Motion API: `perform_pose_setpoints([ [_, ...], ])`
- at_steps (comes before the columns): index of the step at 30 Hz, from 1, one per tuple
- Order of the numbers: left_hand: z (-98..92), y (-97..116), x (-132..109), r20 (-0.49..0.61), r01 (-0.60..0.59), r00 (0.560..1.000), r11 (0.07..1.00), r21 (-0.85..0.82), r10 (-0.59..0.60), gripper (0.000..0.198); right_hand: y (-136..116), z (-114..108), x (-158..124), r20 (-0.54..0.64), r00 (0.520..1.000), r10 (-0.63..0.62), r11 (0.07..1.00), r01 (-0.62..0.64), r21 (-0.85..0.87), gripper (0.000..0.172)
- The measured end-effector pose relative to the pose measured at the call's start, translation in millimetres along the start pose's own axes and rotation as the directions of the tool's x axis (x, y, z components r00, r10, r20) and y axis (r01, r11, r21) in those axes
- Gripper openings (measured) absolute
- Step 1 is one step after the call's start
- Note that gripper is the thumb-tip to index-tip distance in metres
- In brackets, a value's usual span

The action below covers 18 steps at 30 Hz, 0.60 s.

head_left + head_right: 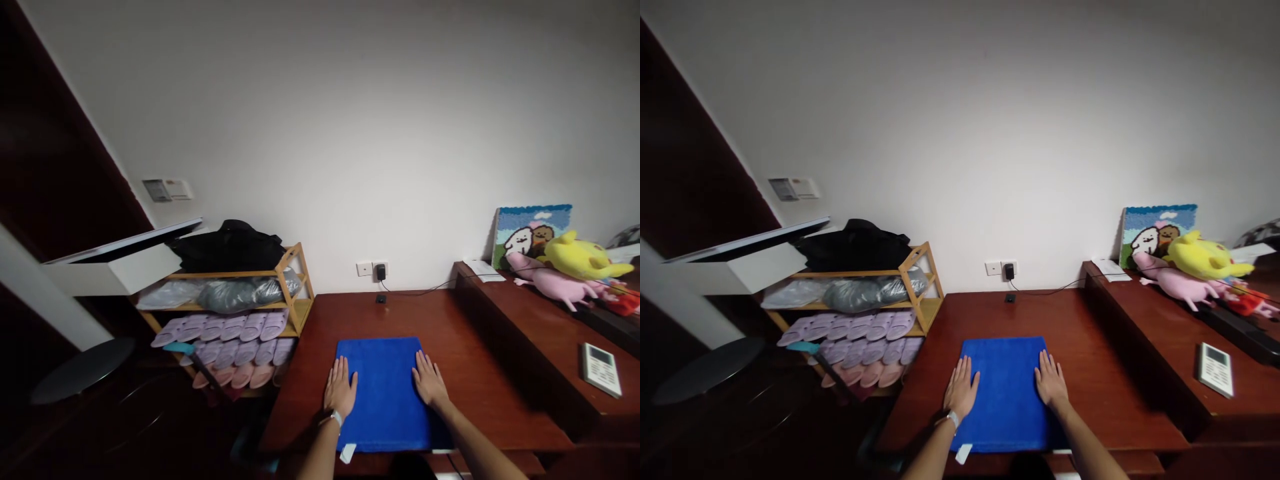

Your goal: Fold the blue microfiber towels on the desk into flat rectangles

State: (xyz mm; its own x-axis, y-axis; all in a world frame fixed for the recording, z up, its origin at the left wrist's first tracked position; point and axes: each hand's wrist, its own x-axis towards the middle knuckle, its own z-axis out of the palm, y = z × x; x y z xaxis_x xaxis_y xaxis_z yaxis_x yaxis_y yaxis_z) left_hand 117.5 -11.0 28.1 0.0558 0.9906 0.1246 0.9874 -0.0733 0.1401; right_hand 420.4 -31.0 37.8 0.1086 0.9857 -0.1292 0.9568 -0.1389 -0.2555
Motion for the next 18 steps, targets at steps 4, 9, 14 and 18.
perform_pose_setpoints([
  [4,3.1,-2.5,1.4,-0.011,0.011,1.000,1.000,-0.007,-0.011,0.071,10.4,13.0,-25.9,-0.037,0.998,-0.043,0.999,0.044,0.021,0.070],
  [9,5.1,-2.6,2.8,0.000,0.007,1.000,1.000,-0.024,-0.007,0.072,18.2,28.7,-47.0,-0.061,0.996,-0.073,0.994,0.077,0.072,0.071],
  [14,-7.7,-7.8,8.0,0.105,0.012,0.994,0.999,-0.046,-0.007,0.076,14.0,21.0,-49.7,-0.084,0.995,-0.062,0.993,0.070,0.100,0.071],
  [18,-20.6,-0.8,10.6,0.113,0.020,0.993,0.999,-0.039,-0.015,0.069,11.6,16.7,-51.2,-0.095,0.994,-0.044,0.993,0.054,0.105,0.071],
])
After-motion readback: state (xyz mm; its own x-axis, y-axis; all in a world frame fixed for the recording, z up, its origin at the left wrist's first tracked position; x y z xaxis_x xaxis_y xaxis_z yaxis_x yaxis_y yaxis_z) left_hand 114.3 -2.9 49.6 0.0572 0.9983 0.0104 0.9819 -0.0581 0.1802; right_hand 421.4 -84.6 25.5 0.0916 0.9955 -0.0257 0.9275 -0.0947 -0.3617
